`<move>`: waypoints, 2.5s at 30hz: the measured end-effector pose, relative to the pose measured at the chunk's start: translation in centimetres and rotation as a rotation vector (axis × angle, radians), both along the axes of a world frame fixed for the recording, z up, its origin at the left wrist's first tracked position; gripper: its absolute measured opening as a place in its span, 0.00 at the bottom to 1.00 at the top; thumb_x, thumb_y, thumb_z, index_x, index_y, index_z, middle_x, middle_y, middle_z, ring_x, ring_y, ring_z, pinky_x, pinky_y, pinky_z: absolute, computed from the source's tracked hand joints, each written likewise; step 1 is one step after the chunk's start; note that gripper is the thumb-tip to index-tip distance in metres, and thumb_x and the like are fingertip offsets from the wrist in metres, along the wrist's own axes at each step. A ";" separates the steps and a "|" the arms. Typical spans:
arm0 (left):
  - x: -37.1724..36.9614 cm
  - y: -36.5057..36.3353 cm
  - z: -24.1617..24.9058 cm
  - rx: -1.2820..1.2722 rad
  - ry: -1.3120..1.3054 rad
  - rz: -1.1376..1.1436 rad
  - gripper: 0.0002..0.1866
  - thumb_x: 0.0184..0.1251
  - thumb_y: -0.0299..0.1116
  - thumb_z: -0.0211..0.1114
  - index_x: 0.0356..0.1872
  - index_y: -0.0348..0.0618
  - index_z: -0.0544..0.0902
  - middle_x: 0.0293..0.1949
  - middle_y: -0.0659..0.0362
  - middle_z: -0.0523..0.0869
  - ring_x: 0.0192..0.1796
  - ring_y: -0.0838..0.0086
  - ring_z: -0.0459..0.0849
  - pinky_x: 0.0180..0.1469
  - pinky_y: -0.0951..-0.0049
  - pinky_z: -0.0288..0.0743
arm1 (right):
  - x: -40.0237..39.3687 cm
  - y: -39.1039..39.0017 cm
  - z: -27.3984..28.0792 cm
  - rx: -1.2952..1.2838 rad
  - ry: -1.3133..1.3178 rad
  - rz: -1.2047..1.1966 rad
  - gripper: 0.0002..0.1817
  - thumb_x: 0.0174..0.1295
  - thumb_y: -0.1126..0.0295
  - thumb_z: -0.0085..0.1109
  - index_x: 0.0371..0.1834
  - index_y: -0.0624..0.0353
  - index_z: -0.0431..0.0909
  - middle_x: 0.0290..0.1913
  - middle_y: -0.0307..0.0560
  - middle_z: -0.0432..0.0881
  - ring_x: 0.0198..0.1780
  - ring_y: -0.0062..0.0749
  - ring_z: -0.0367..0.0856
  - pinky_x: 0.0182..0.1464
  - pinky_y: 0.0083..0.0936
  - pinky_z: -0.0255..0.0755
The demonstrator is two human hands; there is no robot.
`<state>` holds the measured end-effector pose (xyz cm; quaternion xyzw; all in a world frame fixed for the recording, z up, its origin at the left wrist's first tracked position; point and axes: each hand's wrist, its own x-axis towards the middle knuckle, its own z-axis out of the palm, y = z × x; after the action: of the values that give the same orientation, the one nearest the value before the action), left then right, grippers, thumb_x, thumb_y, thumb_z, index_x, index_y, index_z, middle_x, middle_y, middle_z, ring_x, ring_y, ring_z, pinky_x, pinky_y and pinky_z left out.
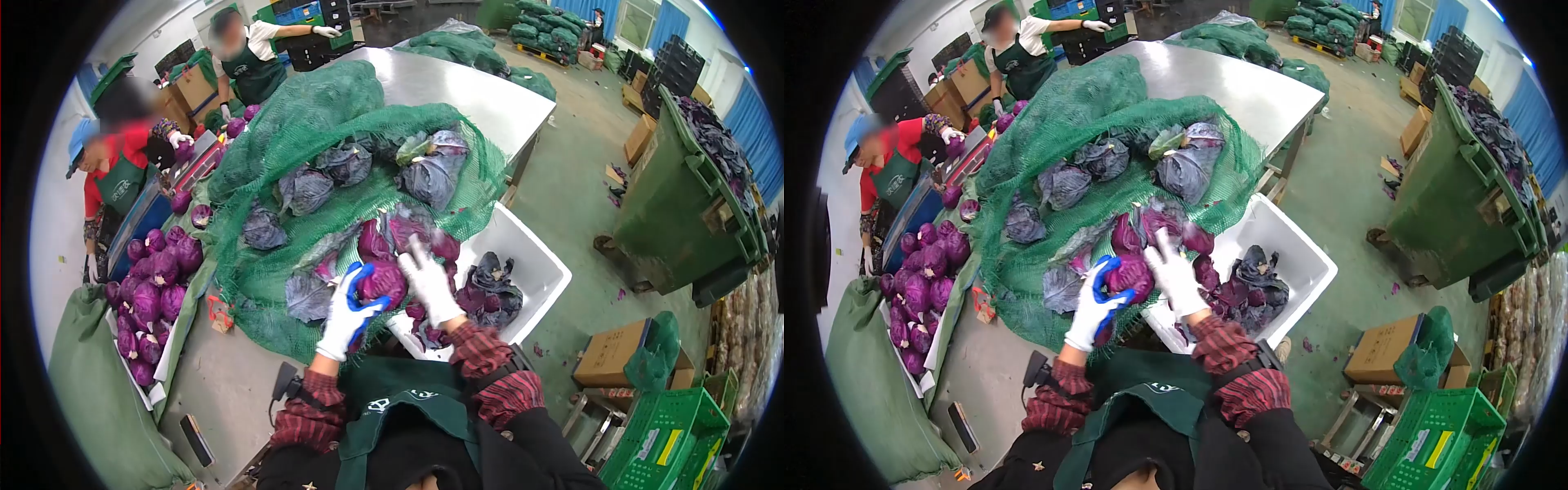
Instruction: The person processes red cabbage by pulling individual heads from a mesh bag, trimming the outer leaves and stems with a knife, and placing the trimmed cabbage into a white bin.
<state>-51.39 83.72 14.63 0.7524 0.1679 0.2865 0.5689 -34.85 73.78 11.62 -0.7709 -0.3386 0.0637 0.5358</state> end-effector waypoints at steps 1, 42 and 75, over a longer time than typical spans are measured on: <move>0.8 -0.3 -0.1 0.114 0.043 0.039 0.39 0.48 0.30 0.78 0.65 0.38 0.71 0.64 0.52 0.72 0.67 0.69 0.69 0.70 0.66 0.64 | -0.5 1.0 -1.3 -0.021 0.096 0.047 0.29 0.66 0.51 0.57 0.66 0.54 0.71 0.35 0.57 0.82 0.40 0.46 0.81 0.47 0.36 0.72; -8.9 13.5 10.5 0.326 0.295 -0.062 0.37 0.64 0.48 0.65 0.72 0.46 0.64 0.74 0.53 0.61 0.70 0.64 0.66 0.67 0.62 0.64 | 12.8 -16.8 -14.0 -0.552 -0.403 -0.431 0.18 0.52 0.69 0.68 0.42 0.68 0.76 0.30 0.50 0.82 0.24 0.26 0.79 0.27 0.28 0.73; 12.8 3.1 1.2 0.992 0.707 -0.137 0.44 0.53 0.63 0.65 0.73 0.77 0.59 0.75 0.45 0.55 0.73 0.40 0.56 0.67 0.35 0.54 | 19.6 -1.5 -3.5 -0.012 0.037 -0.572 0.13 0.49 0.67 0.52 0.29 0.68 0.80 0.24 0.61 0.81 0.26 0.52 0.80 0.34 0.45 0.71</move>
<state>-38.54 86.86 15.83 0.9861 0.1443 0.0263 0.0779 -15.26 72.32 8.16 -0.8371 -0.0971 -0.0739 0.5333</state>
